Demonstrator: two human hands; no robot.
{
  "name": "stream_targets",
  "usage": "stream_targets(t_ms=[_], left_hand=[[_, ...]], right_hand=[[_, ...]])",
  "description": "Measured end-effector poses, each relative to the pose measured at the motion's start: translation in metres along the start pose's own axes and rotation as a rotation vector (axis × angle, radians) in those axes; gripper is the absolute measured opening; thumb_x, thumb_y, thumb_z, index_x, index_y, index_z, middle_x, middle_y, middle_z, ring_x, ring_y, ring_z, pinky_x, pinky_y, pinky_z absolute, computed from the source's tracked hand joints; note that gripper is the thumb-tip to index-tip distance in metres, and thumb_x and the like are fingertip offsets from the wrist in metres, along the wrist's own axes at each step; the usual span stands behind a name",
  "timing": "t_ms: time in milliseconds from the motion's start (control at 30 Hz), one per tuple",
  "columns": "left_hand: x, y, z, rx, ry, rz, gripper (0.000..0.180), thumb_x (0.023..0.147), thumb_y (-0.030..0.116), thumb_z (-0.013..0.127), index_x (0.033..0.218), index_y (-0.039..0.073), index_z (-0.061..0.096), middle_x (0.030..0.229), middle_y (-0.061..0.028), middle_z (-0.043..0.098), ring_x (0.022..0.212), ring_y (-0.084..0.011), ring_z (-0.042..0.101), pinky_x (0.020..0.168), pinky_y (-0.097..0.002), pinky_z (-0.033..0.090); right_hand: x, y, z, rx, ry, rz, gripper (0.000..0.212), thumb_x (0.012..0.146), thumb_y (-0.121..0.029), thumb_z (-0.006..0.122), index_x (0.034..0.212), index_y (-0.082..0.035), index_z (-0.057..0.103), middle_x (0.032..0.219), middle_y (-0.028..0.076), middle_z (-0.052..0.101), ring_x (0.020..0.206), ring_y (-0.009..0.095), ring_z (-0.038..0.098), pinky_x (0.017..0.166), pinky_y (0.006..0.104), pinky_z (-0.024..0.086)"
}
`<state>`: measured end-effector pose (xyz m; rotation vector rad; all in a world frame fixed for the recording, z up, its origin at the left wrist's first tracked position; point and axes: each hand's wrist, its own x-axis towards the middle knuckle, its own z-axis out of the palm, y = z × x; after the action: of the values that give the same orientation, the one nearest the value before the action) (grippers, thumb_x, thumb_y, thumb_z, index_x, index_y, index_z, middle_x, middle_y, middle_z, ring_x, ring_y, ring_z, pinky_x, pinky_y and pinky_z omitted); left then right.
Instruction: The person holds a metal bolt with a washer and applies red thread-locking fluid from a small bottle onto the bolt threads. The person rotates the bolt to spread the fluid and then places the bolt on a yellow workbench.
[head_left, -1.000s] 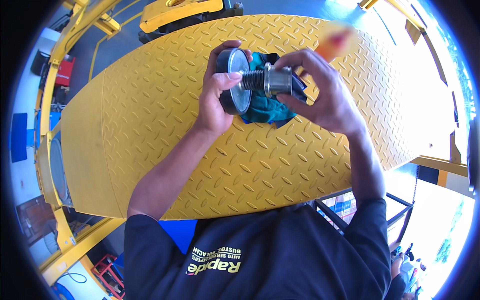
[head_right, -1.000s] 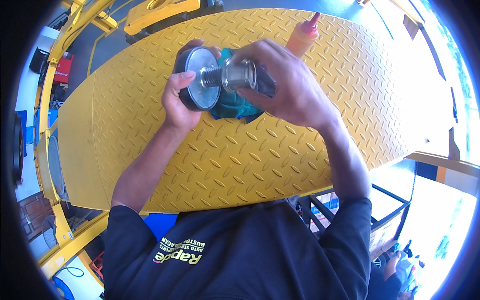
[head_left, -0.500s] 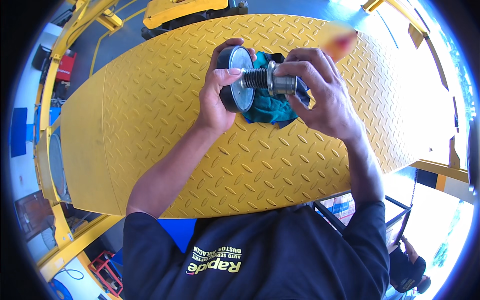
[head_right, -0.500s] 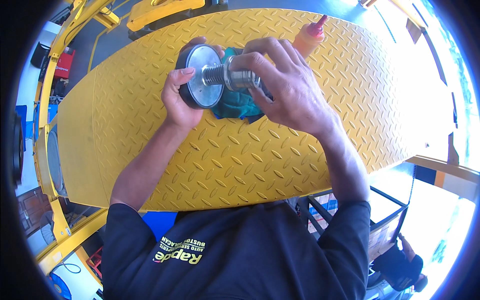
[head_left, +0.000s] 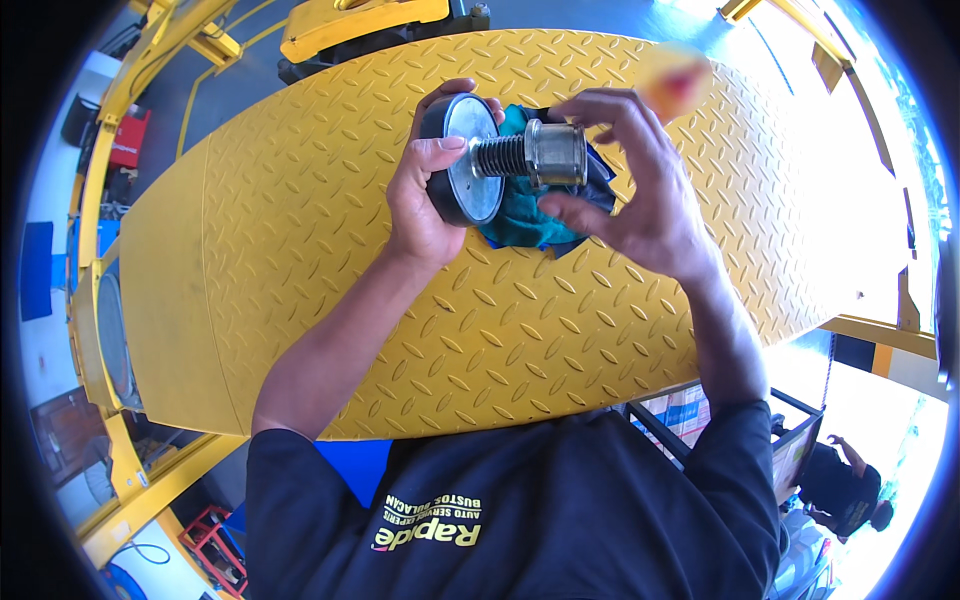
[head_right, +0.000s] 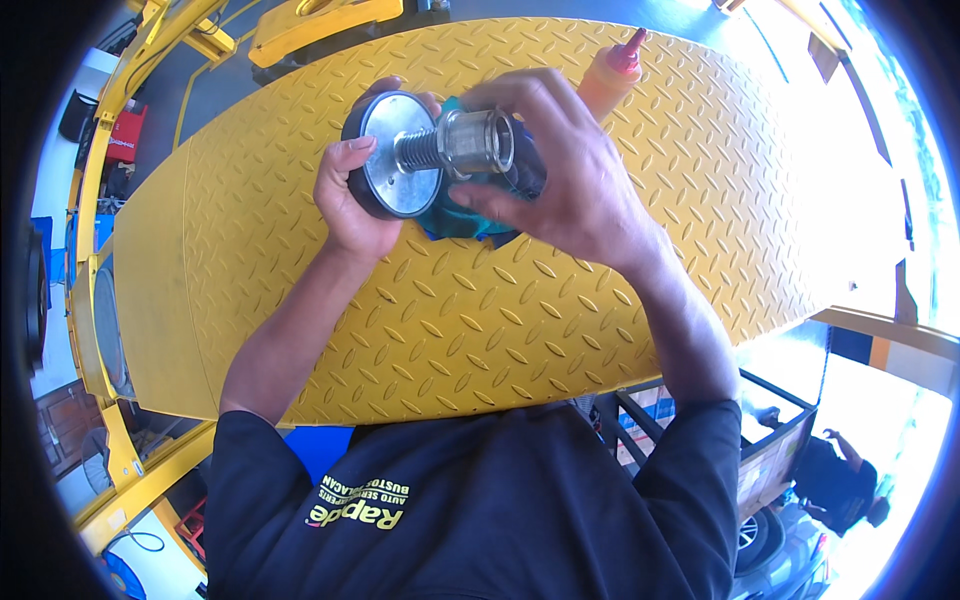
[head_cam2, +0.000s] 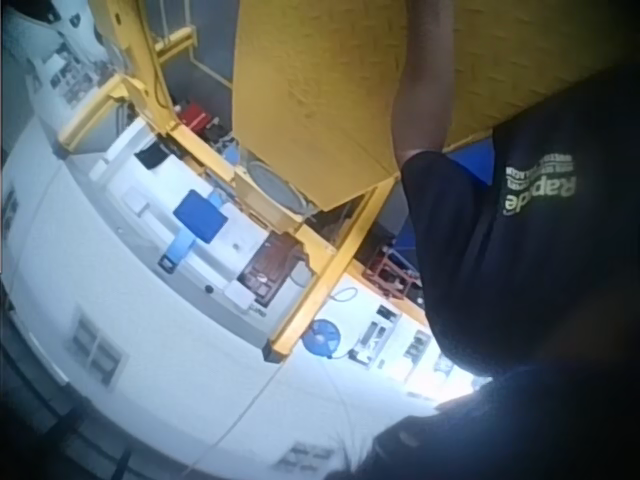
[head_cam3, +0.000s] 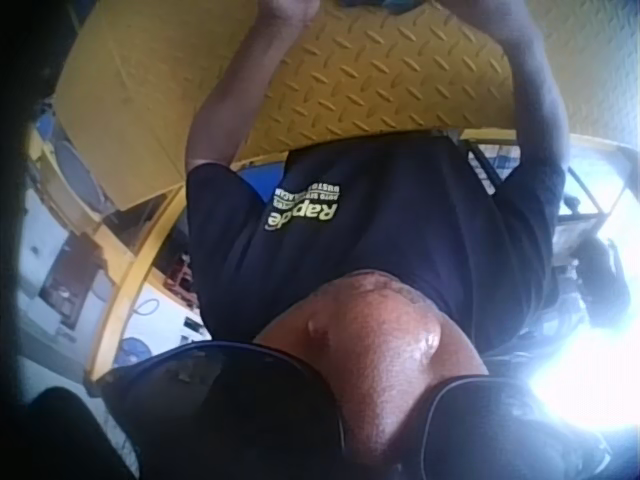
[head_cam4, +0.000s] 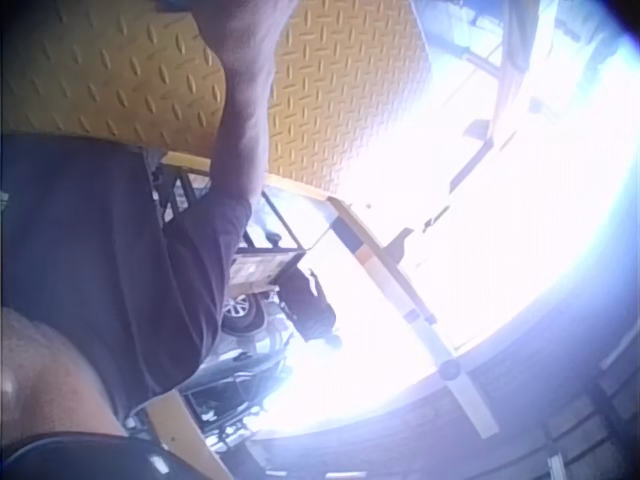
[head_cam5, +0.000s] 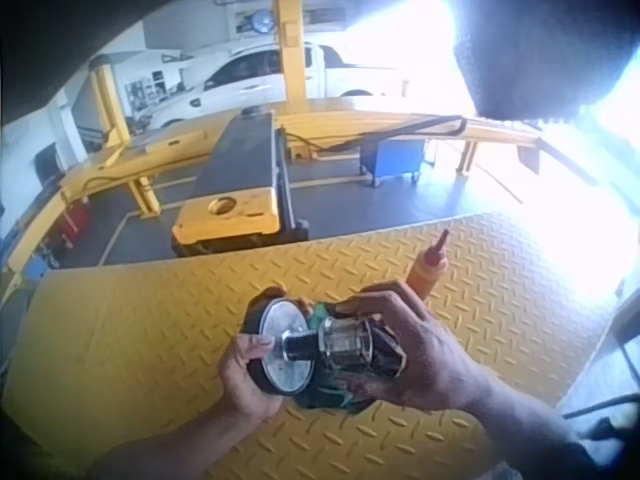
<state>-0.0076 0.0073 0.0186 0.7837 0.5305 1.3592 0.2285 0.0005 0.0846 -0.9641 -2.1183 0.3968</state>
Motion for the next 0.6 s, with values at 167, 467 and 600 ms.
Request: stream_targets(t_ms=[167, 467, 600], left_hand=[[-0.003, 0.001, 0.005, 0.037, -0.015, 0.018, 0.076, 0.092, 0.034, 0.062, 0.160, 0.003, 0.046, 0.142, -0.0227, 0.065, 0.135, -0.0328, 0.063, 0.120, -0.0471, 0.050], [-0.002, 0.004, 0.009, -0.011, -0.018, 0.002, 0.072, 0.089, 0.028, 0.064, 0.155, 0.005, 0.048, 0.137, -0.0195, 0.064, 0.130, -0.0281, 0.063, 0.118, -0.0426, 0.051], [-0.003, 0.003, 0.008, -0.020, -0.019, 0.011, 0.073, 0.088, 0.027, 0.065, 0.155, 0.005, 0.048, 0.136, -0.0193, 0.064, 0.129, -0.0279, 0.063, 0.118, -0.0424, 0.051]], right_hand=[[-0.004, 0.011, -0.006, 0.212, -0.201, 0.332, 0.057, 0.094, -0.029, 0.094, 0.139, -0.007, 0.067, 0.095, 0.007, 0.075, 0.080, 0.025, 0.073, 0.076, 0.0377, 0.061], [-0.002, 0.005, -0.009, 0.154, -0.157, 0.356, 0.059, 0.092, -0.029, 0.096, 0.138, -0.005, 0.067, 0.109, 0.013, 0.075, 0.098, 0.030, 0.077, 0.088, 0.0434, 0.062], [0.000, 0.003, -0.013, 0.057, -0.202, 0.129, 0.054, 0.093, -0.025, 0.094, 0.136, -0.006, 0.068, 0.108, 0.013, 0.074, 0.097, 0.031, 0.076, 0.087, 0.0437, 0.061]])
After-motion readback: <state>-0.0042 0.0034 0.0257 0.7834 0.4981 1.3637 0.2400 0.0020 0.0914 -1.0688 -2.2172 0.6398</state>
